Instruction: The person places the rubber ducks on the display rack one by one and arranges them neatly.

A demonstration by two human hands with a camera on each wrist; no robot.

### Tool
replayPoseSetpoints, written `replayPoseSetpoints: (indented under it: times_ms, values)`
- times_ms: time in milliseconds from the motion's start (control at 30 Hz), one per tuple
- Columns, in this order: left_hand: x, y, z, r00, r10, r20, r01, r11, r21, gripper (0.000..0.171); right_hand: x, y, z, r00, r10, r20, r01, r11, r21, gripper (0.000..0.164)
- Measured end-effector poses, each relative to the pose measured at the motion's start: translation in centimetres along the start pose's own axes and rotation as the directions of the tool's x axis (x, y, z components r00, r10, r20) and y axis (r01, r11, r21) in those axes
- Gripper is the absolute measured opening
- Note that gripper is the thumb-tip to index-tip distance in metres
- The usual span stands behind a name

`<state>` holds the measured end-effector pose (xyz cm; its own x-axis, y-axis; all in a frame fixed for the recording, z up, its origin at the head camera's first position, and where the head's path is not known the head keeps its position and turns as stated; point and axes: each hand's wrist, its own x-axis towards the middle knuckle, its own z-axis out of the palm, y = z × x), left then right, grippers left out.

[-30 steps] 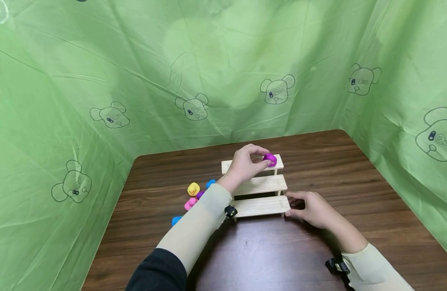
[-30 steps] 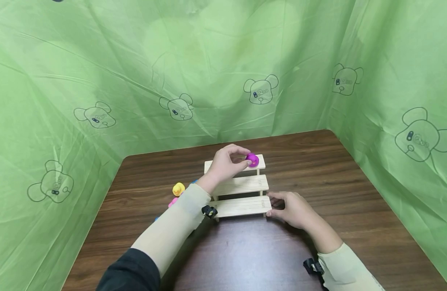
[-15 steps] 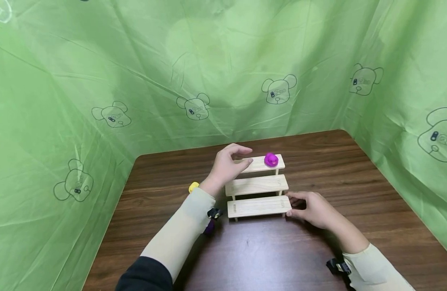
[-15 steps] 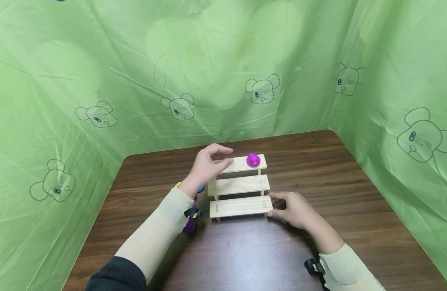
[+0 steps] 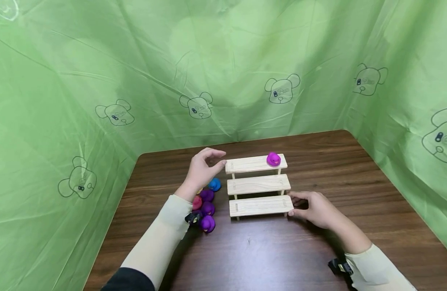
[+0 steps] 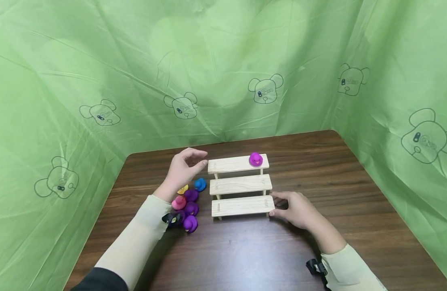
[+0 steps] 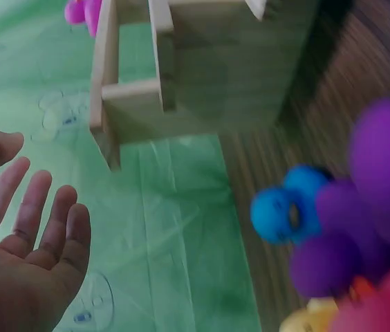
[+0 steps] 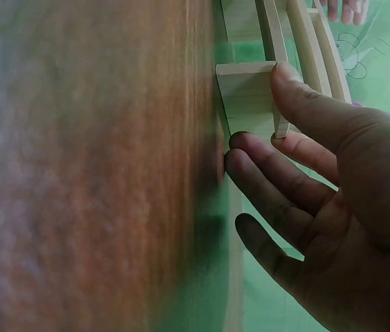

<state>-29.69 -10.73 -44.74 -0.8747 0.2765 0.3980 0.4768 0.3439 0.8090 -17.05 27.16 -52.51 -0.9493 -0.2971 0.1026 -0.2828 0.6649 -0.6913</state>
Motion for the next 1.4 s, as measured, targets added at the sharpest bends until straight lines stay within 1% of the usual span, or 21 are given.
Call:
replayPoseSetpoints:
  times_ms: [233,333,533,633,833,933,1100,1267,1400]
  values:
    - [-1.6,-1.9,-2.6,0.998,-0.056,0.001,0.056,0.998,0.012,0.025,0.0,0.2,0.0,1.0,0.018,0.013,-0.018,1.0,0.002,0.064]
    - [-2.2,-3.2,-3.7,0.997,-0.078,-0.001,0.078,0.997,0.013,0.027,0.1,0.3,0.0,1.0,0.018,0.021,-0.018,1.0,-0.003,0.064]
    - [-4.0,-5.6,-6.0,0.989,-0.148,-0.009,0.148,0.989,0.007,0.028,0.1,0.3,0.3,1.0,0.0,0.018,-0.001,1.0,0.019,0.064]
    - [-4.8,-6.6,-6.8,0.985,-0.17,-0.005,0.171,0.985,0.018,0.027,0.1,0.2,0.3,1.0,-0.002,0.015,0.001,1.0,0.024,0.064]
    - [-6.0,-8.5,-7.6,0.979,-0.202,0.039,0.201,0.979,0.025,0.03,0.1,0.4,0.1,1.0,0.013,0.018,-0.013,1.0,0.002,0.064]
    - [-6.5,-9.5,-7.9,0.972,-0.227,0.063,0.225,0.974,0.033,0.032,0.1,0.5,0.1,1.0,0.01,0.024,-0.01,1.0,-0.001,0.063]
    - [-7.1,-10.6,-8.3,0.959,-0.257,0.117,0.259,0.966,0.0,0.04,0.1,0.6,0.1,1.0,0.012,0.026,-0.012,1.0,-0.002,0.063]
    - [-7.6,-11.5,-8.3,0.94,-0.276,0.2,0.286,0.958,-0.025,0.048,0.1,0.6,0.0,0.999,0.022,0.027,-0.022,1.0,-0.004,0.063]
    - [-7.8,-11.6,-8.2,0.934,-0.279,0.224,0.287,0.958,-0.004,0.049,0.1,0.6,0.0,0.999,0.031,0.033,-0.032,0.999,0.011,0.065]
